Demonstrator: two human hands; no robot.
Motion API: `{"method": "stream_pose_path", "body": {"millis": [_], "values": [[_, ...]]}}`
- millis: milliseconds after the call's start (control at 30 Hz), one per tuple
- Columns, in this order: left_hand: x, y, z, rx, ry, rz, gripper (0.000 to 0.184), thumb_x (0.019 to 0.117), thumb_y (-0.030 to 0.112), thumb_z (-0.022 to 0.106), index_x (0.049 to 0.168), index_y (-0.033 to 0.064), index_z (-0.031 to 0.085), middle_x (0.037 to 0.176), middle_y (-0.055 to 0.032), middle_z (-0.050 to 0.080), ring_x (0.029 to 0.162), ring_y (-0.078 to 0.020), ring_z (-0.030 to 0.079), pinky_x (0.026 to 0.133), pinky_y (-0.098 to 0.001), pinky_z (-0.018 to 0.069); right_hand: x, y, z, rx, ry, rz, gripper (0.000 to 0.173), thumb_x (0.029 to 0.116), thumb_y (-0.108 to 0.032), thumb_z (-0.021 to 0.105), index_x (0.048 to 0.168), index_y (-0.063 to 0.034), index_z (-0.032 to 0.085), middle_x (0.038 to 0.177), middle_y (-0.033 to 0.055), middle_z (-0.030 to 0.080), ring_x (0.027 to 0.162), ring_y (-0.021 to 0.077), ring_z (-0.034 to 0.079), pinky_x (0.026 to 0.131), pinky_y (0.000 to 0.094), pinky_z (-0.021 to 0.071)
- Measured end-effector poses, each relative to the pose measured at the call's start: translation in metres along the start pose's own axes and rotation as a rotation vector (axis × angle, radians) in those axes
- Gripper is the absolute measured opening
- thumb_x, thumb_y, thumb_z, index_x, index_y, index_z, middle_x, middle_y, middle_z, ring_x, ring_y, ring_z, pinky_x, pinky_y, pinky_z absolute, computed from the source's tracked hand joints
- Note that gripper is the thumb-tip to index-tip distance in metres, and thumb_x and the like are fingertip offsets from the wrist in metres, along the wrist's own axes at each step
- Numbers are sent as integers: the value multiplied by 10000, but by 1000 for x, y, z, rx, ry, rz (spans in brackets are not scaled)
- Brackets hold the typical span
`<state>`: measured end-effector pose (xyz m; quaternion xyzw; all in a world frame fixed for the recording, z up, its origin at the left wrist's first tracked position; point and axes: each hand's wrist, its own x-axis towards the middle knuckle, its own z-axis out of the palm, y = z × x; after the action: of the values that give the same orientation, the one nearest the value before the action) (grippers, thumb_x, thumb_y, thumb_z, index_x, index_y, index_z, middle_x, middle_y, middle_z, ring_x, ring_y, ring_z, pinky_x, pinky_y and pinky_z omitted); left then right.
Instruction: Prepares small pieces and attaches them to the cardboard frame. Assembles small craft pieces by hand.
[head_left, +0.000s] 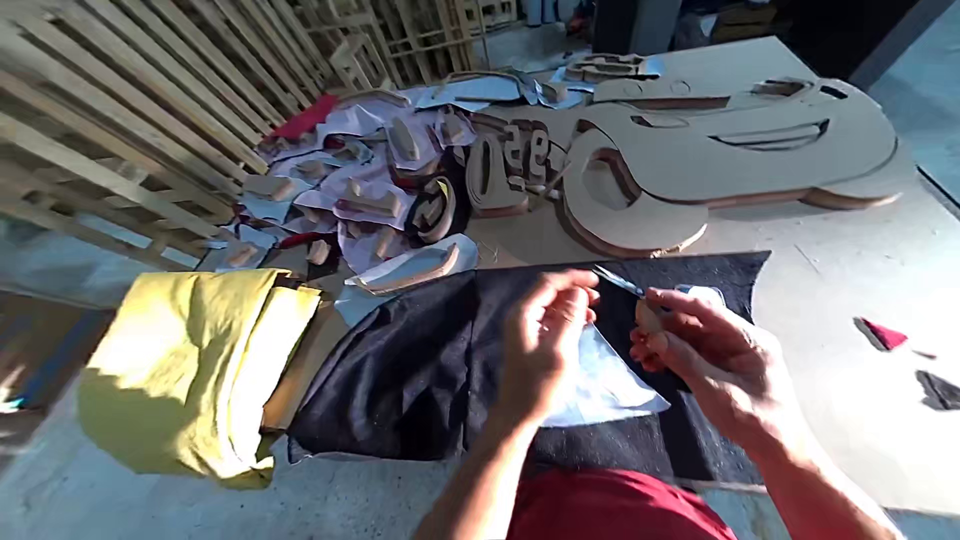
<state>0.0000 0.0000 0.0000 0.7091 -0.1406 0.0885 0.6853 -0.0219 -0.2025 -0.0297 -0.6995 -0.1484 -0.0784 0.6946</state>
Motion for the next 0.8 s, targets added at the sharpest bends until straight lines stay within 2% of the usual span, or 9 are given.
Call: {"method": "stream_pose_path", "body": {"millis": [100,167,233,367,433,500,567,667,800], "values": [[4,-19,17,-60,-51,-47,262,1022,114,535,1189,34,721,1059,-48,740,921,-113,703,821,-307,600,12,-3,11,27,-18,-72,336,980,-194,656,1312,-143,658,961,51,762,774,164,740,669,296,644],[8,-17,21,-126,-33,-7,226,995,58,581,1151,-16,727,1011,-59,749,894,-82,709,821,-266,605,20,-4,17,8,1,-127,317,995,-168,639,1306,-113,658,933,24,761,769,121,733,668,267,636],[16,-15,19,-202,-7,-10,198,976,18,611,1124,-53,722,987,-83,746,882,-94,713,820,-268,610,29,0,20,-36,21,-180,314,1004,-161,637,1309,-88,654,922,18,766,758,108,733,665,251,637],[40,-14,15,-168,41,-36,172,933,26,679,1083,-37,737,943,-88,755,841,-111,725,775,-271,621,52,8,21,-159,15,-232,318,999,-191,647,1302,-96,657,938,3,765,765,92,733,670,251,643],[54,-17,13,-124,57,-65,159,925,38,687,1060,-23,747,905,-82,759,806,-117,732,762,-282,630,64,12,16,-244,-41,-227,403,963,-215,681,1333,-68,626,999,1,769,822,93,749,711,273,664],[67,-22,12,-93,57,-81,145,915,42,699,1035,-17,755,885,-73,761,791,-105,731,752,-274,628,76,18,13,-353,-56,-233,448,946,-255,696,1338,-56,614,994,-19,756,817,53,735,702,245,655],[79,-29,14,-87,38,-96,131,910,36,702,1020,-19,747,897,-63,760,816,-87,729,770,-264,626,89,27,9,-424,-37,-243,419,952,-274,698,1309,-61,648,974,-19,761,798,31,726,675,221,643],[105,-50,13,-131,25,-167,157,931,56,678,1051,-22,743,906,-56,756,816,-86,723,769,-266,623,115,43,4,-479,-13,-211,371,947,-298,704,1248,-81,675,946,-34,763,777,20,725,652,221,640],[148,-117,5,-196,123,-203,291,1030,114,477,1199,-21,672,944,-80,740,805,-165,710,781,-364,616,167,77,-13,-470,12,-138,364,913,-319,717,1231,-147,670,884,-79,737,717,38,711,619,256,640]]}}
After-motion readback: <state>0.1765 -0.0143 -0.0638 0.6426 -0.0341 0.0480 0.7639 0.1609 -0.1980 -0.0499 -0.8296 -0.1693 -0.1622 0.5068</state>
